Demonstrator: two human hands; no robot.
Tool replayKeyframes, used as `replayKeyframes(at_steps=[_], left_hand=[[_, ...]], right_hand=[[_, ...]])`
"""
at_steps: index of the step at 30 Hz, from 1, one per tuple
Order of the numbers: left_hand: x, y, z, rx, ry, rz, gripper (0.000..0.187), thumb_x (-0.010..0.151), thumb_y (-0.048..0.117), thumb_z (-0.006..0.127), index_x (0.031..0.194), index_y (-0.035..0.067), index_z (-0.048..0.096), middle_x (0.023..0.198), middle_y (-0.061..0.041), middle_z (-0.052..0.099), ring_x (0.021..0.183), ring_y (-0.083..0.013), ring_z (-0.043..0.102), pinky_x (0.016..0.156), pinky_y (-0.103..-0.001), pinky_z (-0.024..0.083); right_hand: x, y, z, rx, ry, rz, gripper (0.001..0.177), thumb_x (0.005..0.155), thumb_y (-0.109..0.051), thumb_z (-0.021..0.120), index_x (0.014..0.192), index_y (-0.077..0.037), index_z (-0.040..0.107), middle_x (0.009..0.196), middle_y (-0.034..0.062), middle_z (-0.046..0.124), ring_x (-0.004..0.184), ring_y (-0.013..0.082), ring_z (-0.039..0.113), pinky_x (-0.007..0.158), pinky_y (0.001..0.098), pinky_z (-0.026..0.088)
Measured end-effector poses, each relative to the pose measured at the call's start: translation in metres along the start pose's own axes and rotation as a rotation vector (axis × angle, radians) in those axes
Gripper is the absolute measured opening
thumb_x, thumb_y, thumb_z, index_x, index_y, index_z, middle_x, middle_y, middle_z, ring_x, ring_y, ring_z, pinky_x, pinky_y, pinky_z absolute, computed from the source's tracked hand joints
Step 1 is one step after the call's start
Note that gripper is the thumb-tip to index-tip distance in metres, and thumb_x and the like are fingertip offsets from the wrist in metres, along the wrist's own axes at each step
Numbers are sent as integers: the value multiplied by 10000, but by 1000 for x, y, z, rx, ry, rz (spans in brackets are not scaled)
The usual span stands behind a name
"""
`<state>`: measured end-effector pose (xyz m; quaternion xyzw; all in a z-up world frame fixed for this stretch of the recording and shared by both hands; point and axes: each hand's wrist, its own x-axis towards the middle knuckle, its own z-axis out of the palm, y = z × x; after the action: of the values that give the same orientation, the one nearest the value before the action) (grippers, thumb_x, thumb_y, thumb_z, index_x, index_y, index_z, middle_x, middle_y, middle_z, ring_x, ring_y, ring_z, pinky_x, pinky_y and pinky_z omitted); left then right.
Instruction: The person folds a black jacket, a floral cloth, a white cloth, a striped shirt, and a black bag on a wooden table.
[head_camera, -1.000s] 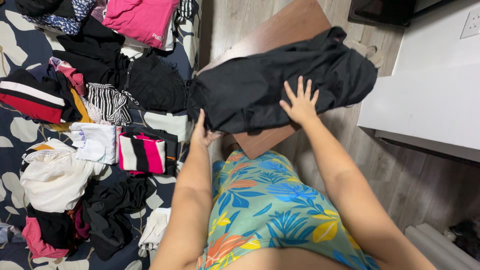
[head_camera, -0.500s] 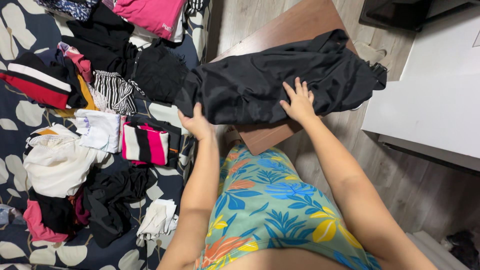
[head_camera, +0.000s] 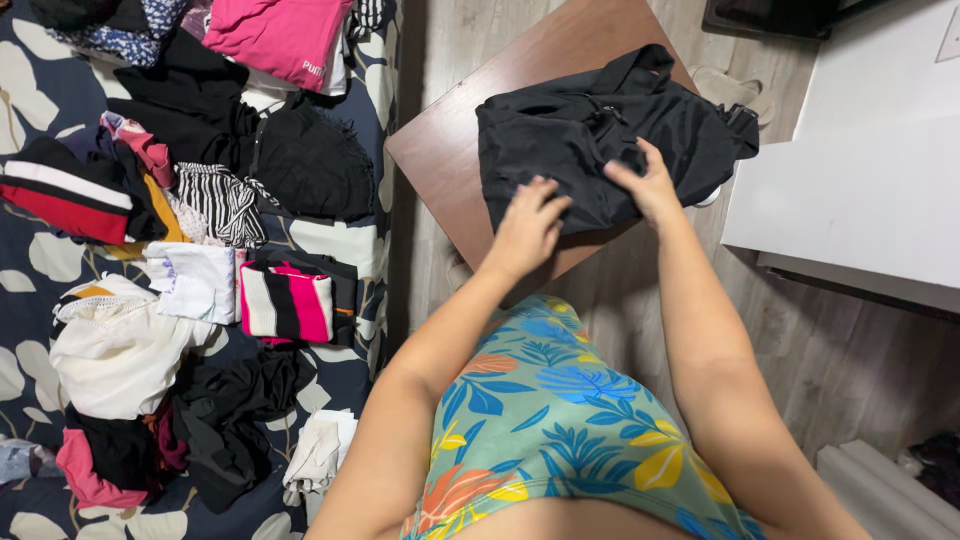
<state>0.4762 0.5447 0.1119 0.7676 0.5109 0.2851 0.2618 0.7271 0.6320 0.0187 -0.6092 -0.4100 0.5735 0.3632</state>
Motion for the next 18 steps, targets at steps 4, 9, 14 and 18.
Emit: replayKeyframes(at_steps=[4, 9, 14, 18], left_hand=[[10, -26, 12, -18, 165, -147, 472, 886, 219, 786, 1319, 111, 634, 1438, -167, 569, 1400, -380, 518, 1186, -499, 419], [40, -52, 14, -1080, 366, -819, 802, 831, 239, 796, 1484, 231, 333, 1401, -65, 446, 1254, -254, 579, 1040, -401, 472], [-7, -113, -21, -966, 366, -743, 625, 770, -40, 768, 1364, -28, 575, 1227, -124, 695, 1101, -213, 679, 984, -359, 539], [-62, -154, -74, -1093, 432, -676, 568, 855, -22, 766, 1380, -5, 550, 1262, -106, 679, 1137, -207, 665, 1028, -349, 521]], right_hand=[[-1, -14, 19, 74, -97, -179, 901, 718, -74, 886, 1460, -61, 374, 1418, 67, 515, 1310, 188, 506, 1110, 329, 397], [-50, -47, 72, -299, -621, -373, 605, 818, -5, 752, 1393, -57, 574, 1419, 114, 591, 1298, 231, 562, 1044, 343, 475], [9, -39, 80, 33, -691, -190, 221, 1018, -83, 683, 1210, -1, 757, 1271, 179, 722, 1176, 248, 687, 1025, 364, 549], [48, -50, 85, -703, -29, -743, 609, 773, -42, 785, 1364, -31, 637, 1384, 247, 609, 1258, 391, 497, 1011, 513, 360]])
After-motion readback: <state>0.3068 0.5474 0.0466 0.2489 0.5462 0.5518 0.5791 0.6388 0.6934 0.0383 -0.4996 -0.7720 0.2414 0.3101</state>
